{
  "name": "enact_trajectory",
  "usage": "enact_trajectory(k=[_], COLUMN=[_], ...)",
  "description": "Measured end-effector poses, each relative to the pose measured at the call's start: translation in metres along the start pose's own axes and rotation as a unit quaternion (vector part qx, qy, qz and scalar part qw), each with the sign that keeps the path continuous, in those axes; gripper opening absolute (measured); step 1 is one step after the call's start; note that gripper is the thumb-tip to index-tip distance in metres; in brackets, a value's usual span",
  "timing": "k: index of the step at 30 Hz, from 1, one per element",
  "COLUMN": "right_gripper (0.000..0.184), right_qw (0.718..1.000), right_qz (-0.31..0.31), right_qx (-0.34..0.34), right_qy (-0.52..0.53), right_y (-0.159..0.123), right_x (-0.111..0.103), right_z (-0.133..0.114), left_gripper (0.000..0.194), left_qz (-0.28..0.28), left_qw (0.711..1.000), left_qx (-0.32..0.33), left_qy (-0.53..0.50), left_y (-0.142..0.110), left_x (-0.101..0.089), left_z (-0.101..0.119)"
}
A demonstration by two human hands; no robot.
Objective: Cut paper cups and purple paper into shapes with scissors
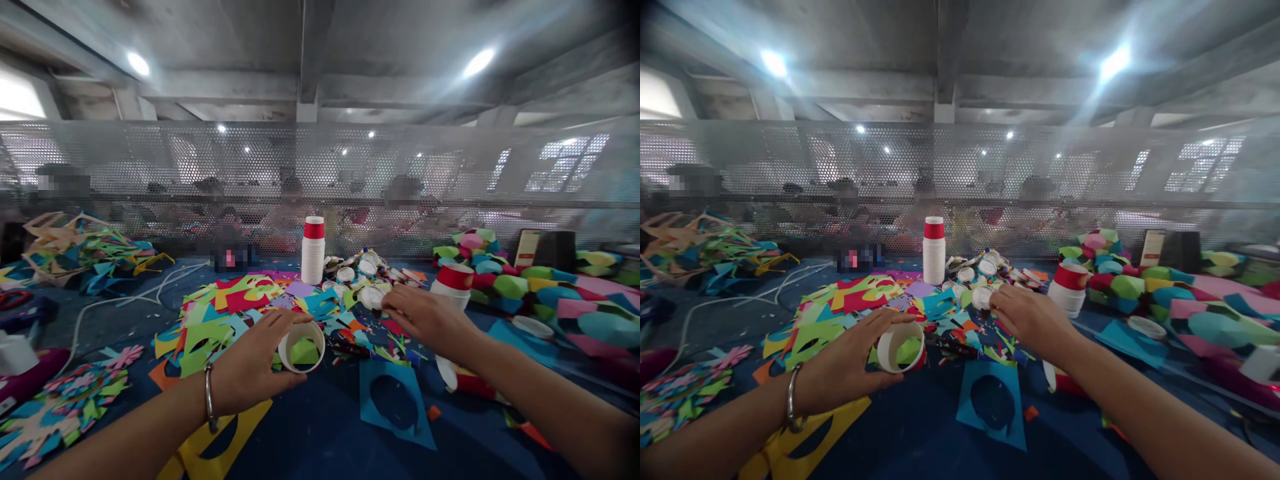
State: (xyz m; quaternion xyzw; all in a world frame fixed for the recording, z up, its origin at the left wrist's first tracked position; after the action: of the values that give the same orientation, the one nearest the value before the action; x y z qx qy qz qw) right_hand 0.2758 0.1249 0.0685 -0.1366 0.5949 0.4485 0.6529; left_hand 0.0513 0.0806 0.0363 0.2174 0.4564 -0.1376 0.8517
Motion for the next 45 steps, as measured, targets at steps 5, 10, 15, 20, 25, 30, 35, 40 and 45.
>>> enact_trajectory(k=[5,10,15,20,25,30,35,40,45], right_gripper=[0.023,0.034,0.031,0.021,0.024,0.019,0.012,0.011,0.012], right_qw=[0.913,0.775,0.73,0.705,0.78,0.922,0.969,0.981,0.983], right_qz=[0.03,0.081,0.061,0.077,0.056,0.038,0.078,0.111,0.109], right_qx=[0.153,0.236,0.24,0.228,0.213,0.107,0.046,-0.029,-0.06], right_qy=[0.377,0.581,0.637,0.667,0.586,0.371,0.232,0.155,0.138], right_y=[-0.001,-0.012,-0.013,-0.01,0.0,0.025,0.04,0.052,0.062], right_x=[0.019,0.031,0.035,0.035,0.028,0.003,-0.02,-0.026,-0.015], right_z=[0.043,0.048,0.041,0.041,0.027,-0.015,-0.065,-0.102,-0.117], left_gripper=[0.071,0.066,0.067,0.072,0.085,0.075,0.056,0.043,0.044], left_qz=[-0.043,-0.06,-0.044,-0.065,-0.092,-0.04,0.0,-0.022,-0.025], left_qw=[0.996,0.991,0.995,0.995,0.994,0.995,0.973,0.924,0.885], left_qx=[-0.024,-0.03,-0.019,-0.022,0.004,-0.014,-0.069,-0.077,-0.099], left_qy=[-0.072,-0.119,-0.09,-0.078,-0.052,-0.09,-0.22,-0.374,-0.454], left_y=[-0.001,-0.001,-0.002,-0.004,-0.006,-0.002,0.007,0.019,0.027], left_x=[-0.001,-0.002,-0.003,0.003,0.012,0.0,-0.006,-0.002,0.001], left_z=[0.004,0.006,0.006,0.004,0.008,0.011,-0.001,-0.006,-0.012])
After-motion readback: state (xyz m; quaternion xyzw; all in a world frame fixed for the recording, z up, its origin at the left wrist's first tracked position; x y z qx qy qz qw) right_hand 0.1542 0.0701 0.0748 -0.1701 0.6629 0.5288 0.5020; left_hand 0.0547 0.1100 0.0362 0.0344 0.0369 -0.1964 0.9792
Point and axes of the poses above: each hand's wrist, its own y-axis towards the middle knuckle, its own x-axis out of the palm, z = x × y, the point moved 10 cm from there along y, towards the middle knuckle, and after that the axes turned 14 degrees about -x, right-handed, at the moved point
